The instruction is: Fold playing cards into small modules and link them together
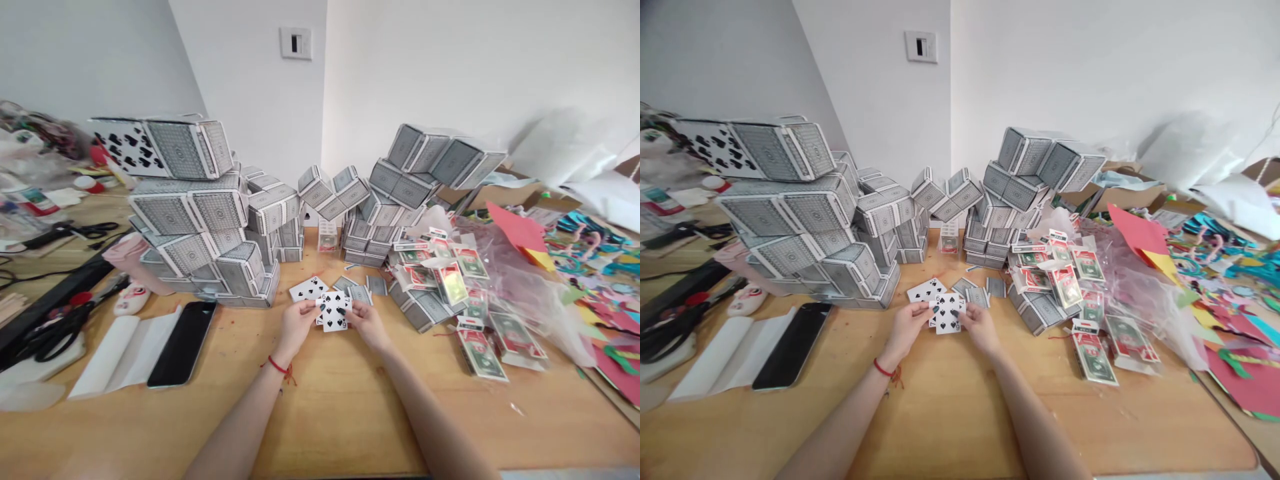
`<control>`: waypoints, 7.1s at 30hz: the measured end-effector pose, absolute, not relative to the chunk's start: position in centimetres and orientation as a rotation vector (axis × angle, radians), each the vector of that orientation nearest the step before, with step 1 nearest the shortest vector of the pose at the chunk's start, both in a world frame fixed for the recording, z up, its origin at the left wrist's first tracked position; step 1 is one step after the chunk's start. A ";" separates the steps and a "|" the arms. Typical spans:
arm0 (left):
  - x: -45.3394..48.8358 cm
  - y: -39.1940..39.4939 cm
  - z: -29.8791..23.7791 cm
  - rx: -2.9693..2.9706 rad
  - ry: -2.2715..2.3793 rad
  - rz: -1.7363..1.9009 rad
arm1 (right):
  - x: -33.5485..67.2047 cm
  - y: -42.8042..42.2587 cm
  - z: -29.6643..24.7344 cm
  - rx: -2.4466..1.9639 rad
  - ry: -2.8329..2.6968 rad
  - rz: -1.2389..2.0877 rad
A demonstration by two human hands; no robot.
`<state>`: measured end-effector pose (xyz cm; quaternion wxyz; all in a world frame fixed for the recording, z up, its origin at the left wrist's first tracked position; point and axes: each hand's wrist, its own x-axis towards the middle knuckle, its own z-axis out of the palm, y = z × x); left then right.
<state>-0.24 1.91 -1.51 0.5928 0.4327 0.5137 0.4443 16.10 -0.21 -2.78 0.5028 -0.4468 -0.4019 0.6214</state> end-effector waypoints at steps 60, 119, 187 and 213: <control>0.6 0.9 -2.2 1.252 1.303 1.195 | 14.8 -0.9 -3.0 -1.030 -0.854 1.554; 1.2 -0.8 -1.4 1.999 1.250 1.028 | 13.2 -2.2 -2.2 -1.689 -1.351 0.514; 0.8 -0.1 -1.2 1.360 1.072 1.059 | 13.6 -1.7 -0.6 -0.827 -0.581 1.524; 1.0 0.1 -1.3 1.594 1.224 1.037 | 14.2 -1.5 -0.6 -1.117 -1.296 1.251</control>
